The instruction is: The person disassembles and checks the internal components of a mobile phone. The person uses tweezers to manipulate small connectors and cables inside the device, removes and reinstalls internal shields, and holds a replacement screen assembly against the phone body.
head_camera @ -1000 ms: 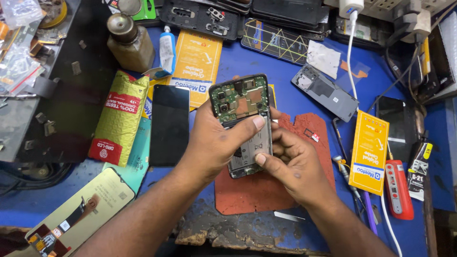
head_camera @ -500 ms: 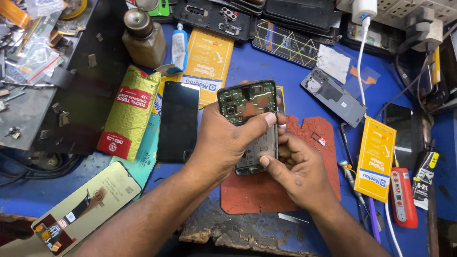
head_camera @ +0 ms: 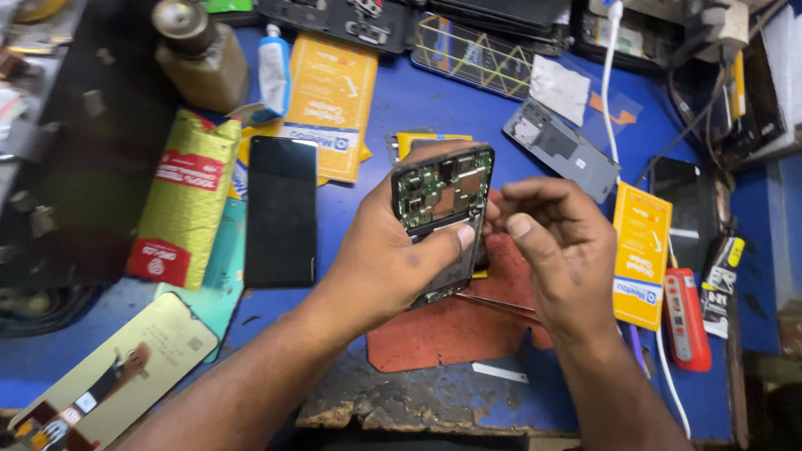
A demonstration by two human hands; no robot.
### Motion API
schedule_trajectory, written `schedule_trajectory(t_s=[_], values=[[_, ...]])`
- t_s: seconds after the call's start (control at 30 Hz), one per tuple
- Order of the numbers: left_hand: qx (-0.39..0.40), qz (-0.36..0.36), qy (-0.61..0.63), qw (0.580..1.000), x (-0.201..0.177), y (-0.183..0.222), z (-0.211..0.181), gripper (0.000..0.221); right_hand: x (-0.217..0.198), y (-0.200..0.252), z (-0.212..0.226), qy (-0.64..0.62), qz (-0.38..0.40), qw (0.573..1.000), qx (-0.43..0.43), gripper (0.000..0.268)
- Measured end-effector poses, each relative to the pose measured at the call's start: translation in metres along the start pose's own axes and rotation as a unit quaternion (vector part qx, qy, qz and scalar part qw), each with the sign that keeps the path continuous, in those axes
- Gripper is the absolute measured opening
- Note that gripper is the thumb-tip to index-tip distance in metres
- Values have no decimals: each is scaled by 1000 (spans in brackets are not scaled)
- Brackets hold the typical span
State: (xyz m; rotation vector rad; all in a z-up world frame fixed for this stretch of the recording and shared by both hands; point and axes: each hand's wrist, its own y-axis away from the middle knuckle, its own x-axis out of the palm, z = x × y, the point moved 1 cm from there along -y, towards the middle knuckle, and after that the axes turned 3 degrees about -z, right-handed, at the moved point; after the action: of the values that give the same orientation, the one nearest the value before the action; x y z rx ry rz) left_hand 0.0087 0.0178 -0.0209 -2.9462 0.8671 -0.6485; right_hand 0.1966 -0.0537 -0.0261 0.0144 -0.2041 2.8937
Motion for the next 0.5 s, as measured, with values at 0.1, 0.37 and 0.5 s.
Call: schedule_trajectory(t_s=[0.1, 0.37, 0.5], values=[[29, 14, -73, 997, 6, 4, -1, 63, 3, 2, -1, -90, -5, 996, 25, 30], [-7, 13, -118, 993, 14, 8, -2, 66, 6, 5, -4, -104, -4, 993, 62, 25], [12, 3, -120, 993, 15, 9, -1, 65, 9, 7, -5, -39, -28, 998, 33, 25]])
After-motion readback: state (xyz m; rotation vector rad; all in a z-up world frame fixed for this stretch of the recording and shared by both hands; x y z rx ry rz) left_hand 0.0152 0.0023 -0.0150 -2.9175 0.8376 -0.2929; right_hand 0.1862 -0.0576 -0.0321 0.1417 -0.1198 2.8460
